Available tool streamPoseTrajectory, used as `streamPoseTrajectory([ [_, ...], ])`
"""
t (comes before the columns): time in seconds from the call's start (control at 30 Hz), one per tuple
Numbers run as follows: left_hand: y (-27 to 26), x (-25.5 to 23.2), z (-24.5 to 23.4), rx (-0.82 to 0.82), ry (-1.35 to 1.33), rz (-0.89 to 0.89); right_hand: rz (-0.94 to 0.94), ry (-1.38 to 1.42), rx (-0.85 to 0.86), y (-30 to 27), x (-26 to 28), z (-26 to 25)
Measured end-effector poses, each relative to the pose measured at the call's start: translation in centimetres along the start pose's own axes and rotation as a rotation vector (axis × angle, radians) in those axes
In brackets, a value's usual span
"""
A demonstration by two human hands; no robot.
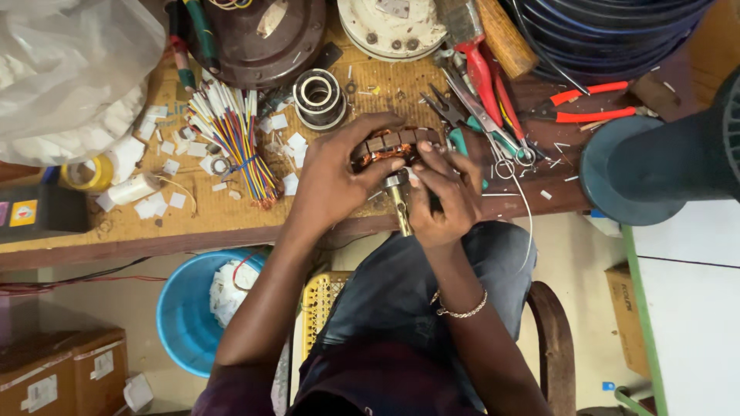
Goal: The person sits at a cluttered workbench and repairs a motor stator. They cut small white insulating pieces with scissors, insert them into the stator slots, and use a screwdriver to adjust the copper windings. The person repeats this process for several slots throughout the clip.
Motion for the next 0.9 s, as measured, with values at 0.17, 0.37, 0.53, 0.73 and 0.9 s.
streamPoseTrajectory([
  [0.17,0.5,-0.3,0.4,0.016,0.021,0.059,0.082,0.025,-0.020,-0.9,-0.9,0.1],
  [0.37,1.5,-0.2,0.3,0.033,0.006,0.078,0.328,0.303,-0.005,-1.8,-3.5,1.9],
  [0.53,1.8,0.7,0.3,0.044,-0.021,0.010,0.416,0.556,-0.043,-2.8,-4.8,3.9],
  [0.73,1.8,1.9,0.0,0.007,-0.070,-0.025,0.429,0.576,-0.029,-2.8,-5.0,4.4],
  [0.9,2.4,1.6,0.1,0.038,-0.077,0.016,0.320,0.436,0.165,1.0,-5.4,2.8],
])
Point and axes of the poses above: each hand's wrist, its own y-axis towards the middle knuckle, its own z-axis out of the palm, x = y × z, the point moved 9 cm from there along y, towards the middle knuckle, and after that the axes turned 11 degrees about -y, right-handed, at the moved point
